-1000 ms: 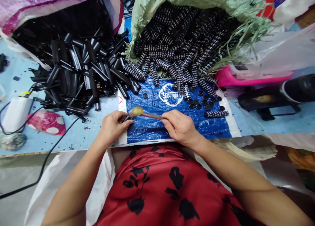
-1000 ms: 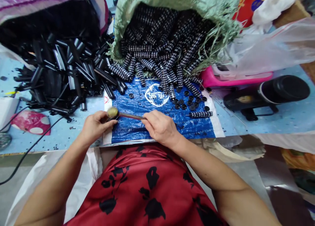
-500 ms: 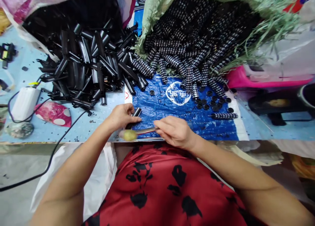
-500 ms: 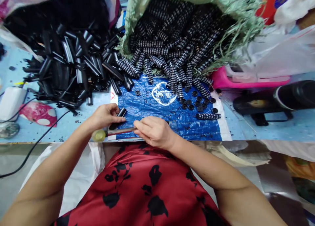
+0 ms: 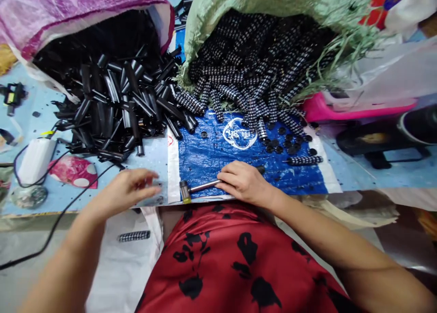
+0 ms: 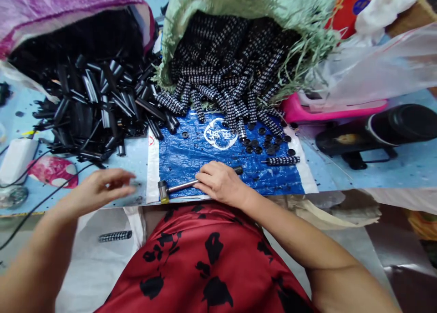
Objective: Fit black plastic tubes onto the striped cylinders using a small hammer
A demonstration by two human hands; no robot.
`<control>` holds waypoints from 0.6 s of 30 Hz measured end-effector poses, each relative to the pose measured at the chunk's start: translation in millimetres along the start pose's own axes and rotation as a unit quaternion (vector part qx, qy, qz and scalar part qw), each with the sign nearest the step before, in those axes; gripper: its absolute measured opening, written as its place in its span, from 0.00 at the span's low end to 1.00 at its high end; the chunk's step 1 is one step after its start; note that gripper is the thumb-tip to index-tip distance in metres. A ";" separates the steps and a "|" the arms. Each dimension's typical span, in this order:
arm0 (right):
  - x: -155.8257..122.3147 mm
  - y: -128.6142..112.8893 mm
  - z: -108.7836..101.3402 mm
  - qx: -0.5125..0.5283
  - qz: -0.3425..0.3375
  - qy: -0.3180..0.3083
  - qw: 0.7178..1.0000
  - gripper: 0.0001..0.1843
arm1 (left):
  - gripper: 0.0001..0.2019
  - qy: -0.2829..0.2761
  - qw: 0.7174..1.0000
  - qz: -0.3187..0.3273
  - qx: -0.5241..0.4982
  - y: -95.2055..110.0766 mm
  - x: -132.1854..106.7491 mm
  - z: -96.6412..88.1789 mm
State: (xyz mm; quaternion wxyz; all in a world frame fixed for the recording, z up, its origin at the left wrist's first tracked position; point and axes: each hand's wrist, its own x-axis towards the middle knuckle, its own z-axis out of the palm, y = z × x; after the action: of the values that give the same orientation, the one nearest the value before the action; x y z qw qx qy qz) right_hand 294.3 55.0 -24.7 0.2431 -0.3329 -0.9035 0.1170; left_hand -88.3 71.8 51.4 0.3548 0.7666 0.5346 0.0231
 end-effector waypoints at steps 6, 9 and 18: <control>-3.2 11.0 -22.8 -0.014 0.044 0.043 0.998 0.16 | 0.16 0.257 0.907 0.065 0.327 39.7 111.6 19.0; -29.9 44.6 -56.5 -0.097 0.181 0.133 0.970 0.15 | 0.11 0.255 0.887 0.108 0.370 36.1 134.8 8.2; -62.4 131.3 -91.1 -0.262 0.423 0.053 0.866 0.20 | 0.13 0.249 0.915 0.236 0.213 51.3 119.5 46.1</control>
State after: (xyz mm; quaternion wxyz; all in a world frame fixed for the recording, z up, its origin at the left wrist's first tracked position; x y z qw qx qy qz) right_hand 454.1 117.0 -18.4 0.1222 -0.7406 -0.6589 -0.0498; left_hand 23.1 138.7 5.0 0.0223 0.8972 0.4017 0.1820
